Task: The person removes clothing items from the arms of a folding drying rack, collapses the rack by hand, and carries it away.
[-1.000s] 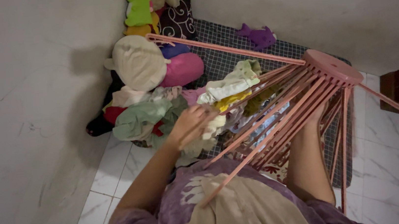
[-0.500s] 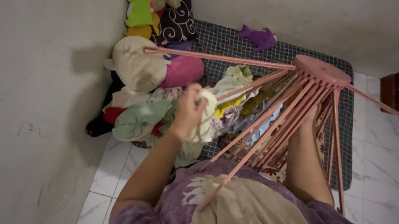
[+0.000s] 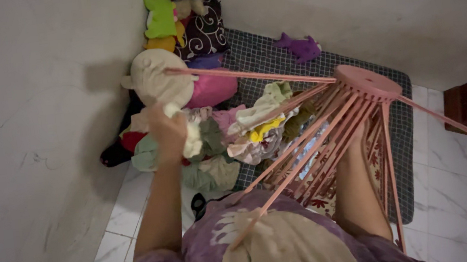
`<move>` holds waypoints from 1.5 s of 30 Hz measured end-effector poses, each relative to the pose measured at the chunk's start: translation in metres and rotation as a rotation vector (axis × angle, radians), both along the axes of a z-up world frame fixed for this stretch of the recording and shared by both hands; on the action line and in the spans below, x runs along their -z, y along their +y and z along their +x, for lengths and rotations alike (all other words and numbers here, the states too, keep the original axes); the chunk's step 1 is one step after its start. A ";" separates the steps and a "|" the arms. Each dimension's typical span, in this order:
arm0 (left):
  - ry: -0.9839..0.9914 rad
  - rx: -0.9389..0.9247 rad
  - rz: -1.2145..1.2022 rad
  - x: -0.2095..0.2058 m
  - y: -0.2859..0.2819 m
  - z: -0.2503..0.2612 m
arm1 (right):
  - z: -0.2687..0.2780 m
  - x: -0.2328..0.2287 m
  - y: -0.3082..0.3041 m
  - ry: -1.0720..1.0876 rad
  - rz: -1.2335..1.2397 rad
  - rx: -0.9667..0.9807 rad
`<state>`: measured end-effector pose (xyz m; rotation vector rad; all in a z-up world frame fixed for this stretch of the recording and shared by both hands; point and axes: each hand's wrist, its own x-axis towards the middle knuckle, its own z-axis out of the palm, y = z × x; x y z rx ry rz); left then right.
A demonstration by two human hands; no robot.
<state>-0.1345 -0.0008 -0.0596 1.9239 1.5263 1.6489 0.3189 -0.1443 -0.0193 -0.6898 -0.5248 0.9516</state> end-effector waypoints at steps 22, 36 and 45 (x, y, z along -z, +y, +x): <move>-0.249 1.377 -0.772 -0.077 -0.008 0.201 | -0.069 0.027 0.025 -0.166 -0.189 -0.022; -0.155 0.884 -0.339 -0.037 0.013 0.197 | -0.174 0.000 -0.085 -1.160 -0.466 0.211; 0.094 0.889 -0.345 -0.102 -0.022 0.198 | -0.128 -0.134 -0.065 -1.698 -0.529 0.526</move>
